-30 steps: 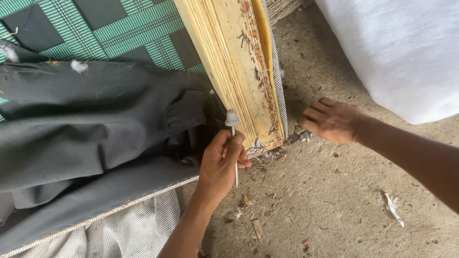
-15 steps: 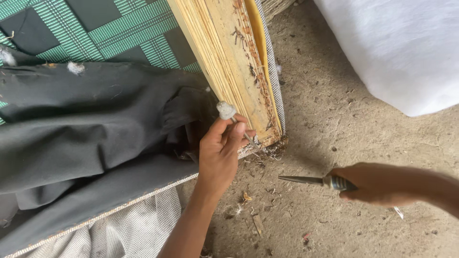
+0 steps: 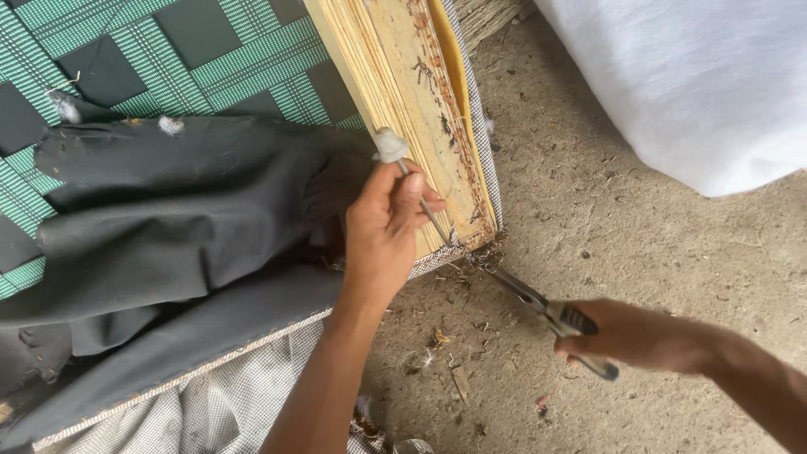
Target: The person uses a screwdriver and pliers to remove staples from the edge of a wooden frame covered with black fabric. They repeatedly pry and pull staples from the frame, working along the edge and occasionally adjusting the fabric to access more staples.
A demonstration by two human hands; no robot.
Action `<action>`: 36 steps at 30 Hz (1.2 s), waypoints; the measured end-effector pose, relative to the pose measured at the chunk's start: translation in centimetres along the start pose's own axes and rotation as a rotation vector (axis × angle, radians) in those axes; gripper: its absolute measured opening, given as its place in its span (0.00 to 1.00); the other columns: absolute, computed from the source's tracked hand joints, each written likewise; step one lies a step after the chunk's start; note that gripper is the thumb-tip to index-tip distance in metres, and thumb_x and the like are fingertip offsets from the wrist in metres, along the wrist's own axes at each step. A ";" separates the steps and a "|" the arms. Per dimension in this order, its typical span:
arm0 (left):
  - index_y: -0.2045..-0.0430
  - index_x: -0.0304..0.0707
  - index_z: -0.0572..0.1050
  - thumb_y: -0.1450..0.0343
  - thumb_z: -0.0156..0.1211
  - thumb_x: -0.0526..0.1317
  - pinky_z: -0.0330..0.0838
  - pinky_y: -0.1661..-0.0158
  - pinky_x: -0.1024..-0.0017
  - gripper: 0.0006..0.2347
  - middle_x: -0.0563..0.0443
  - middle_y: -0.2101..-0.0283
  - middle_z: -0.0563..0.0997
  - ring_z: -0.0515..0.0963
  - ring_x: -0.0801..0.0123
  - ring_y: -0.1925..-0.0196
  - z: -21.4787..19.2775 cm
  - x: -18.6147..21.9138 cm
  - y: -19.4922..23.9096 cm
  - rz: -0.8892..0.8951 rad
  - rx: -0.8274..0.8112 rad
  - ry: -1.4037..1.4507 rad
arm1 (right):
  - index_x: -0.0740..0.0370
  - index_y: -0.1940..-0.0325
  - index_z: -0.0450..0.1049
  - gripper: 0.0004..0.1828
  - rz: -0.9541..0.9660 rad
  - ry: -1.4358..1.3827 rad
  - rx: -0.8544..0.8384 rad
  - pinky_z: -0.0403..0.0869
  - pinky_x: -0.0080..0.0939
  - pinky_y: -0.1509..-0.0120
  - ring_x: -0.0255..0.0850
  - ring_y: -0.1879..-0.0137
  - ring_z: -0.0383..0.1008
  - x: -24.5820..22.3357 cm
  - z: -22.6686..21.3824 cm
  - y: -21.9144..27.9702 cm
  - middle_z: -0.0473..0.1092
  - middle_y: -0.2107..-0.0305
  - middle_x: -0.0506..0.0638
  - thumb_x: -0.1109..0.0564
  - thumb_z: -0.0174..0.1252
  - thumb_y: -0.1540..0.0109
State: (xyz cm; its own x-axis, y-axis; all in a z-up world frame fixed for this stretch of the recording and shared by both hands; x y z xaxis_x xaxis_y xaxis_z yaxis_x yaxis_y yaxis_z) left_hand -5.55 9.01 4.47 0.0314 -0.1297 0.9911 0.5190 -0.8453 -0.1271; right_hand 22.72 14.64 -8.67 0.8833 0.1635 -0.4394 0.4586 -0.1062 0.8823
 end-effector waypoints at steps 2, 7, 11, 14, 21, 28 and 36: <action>0.56 0.32 0.71 0.20 0.49 0.41 0.84 0.53 0.70 0.09 0.51 0.64 0.79 0.84 0.70 0.58 -0.7 1.4 0.5 0.029 0.010 0.011 | 0.56 0.57 0.72 0.14 -0.013 0.072 -0.023 0.77 0.39 0.52 0.39 0.65 0.71 -1.7 -1.7 -0.6 0.72 0.73 0.48 0.44 0.55 0.36; 0.57 0.33 0.72 0.20 0.49 0.42 0.84 0.56 0.71 0.10 0.51 0.64 0.81 0.85 0.70 0.58 -2.1 2.5 2.1 0.033 0.038 -0.110 | 0.60 0.57 0.72 0.13 -0.051 0.195 -0.059 0.80 0.44 0.50 0.41 0.61 0.76 -4.9 -5.6 -0.9 0.75 0.69 0.50 0.48 0.57 0.35; 0.57 0.33 0.73 0.21 0.50 0.42 0.84 0.56 0.70 0.10 0.51 0.65 0.80 0.85 0.71 0.59 -3.3 2.1 2.6 -0.007 0.067 -0.106 | 0.60 0.56 0.72 0.12 0.072 0.354 -0.069 0.82 0.44 0.50 0.41 0.60 0.78 -7.0 -8.5 -0.4 0.77 0.66 0.52 0.49 0.57 0.34; 0.57 0.34 0.72 0.21 0.50 0.42 0.84 0.56 0.70 0.09 0.52 0.65 0.80 0.86 0.71 0.59 -4.2 1.5 3.0 -0.042 0.070 -0.065 | 0.60 0.57 0.74 0.11 0.099 0.495 -0.109 0.82 0.44 0.51 0.42 0.59 0.80 -8.4 -10.2 -0.3 0.78 0.65 0.53 0.51 0.58 0.35; 0.56 0.35 0.73 0.21 0.51 0.40 0.81 0.56 0.71 0.08 0.53 0.65 0.80 0.85 0.70 0.59 -5.5 0.7 3.2 -0.077 0.115 -0.074 | 0.60 0.59 0.76 0.12 0.094 0.760 -0.167 0.77 0.41 0.53 0.37 0.60 0.81 -10.6 -12.2 -2.1 0.78 0.68 0.48 0.49 0.56 0.34; 0.58 0.37 0.72 0.22 0.51 0.41 0.82 0.57 0.71 0.08 0.56 0.66 0.81 0.86 0.73 0.60 -5.1 -0.6 2.7 -0.109 0.117 -0.071 | 0.59 0.57 0.73 0.19 0.094 0.570 -0.110 0.72 0.40 0.64 0.39 0.70 0.64 -10.2 -10.5 -1.4 0.68 0.73 0.48 0.41 0.52 0.31; 0.56 0.37 0.74 0.21 0.50 0.44 0.78 0.59 0.73 0.10 0.55 0.65 0.81 0.83 0.74 0.59 -3.2 -1.7 2.5 -0.101 0.062 -0.117 | 0.48 0.52 0.70 0.11 -0.382 1.415 0.402 0.80 0.38 0.53 0.37 0.62 0.71 -12.9 -13.3 -3.8 0.70 0.72 0.46 0.45 0.54 0.35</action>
State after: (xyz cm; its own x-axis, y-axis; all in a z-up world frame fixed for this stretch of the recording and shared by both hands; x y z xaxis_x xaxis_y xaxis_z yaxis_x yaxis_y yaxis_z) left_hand -7.00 5.48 2.32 0.0738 0.0189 0.9971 0.5764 -0.8167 -0.0271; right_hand 8.27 25.96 -4.07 -0.0012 0.9949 0.1006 0.8328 -0.0547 0.5509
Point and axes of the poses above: each hand's wrist, its own y-axis away from the middle knuckle, its own z-axis out of the palm, x = y × z, the point moved 8 cm from there along -y, towards the middle knuckle
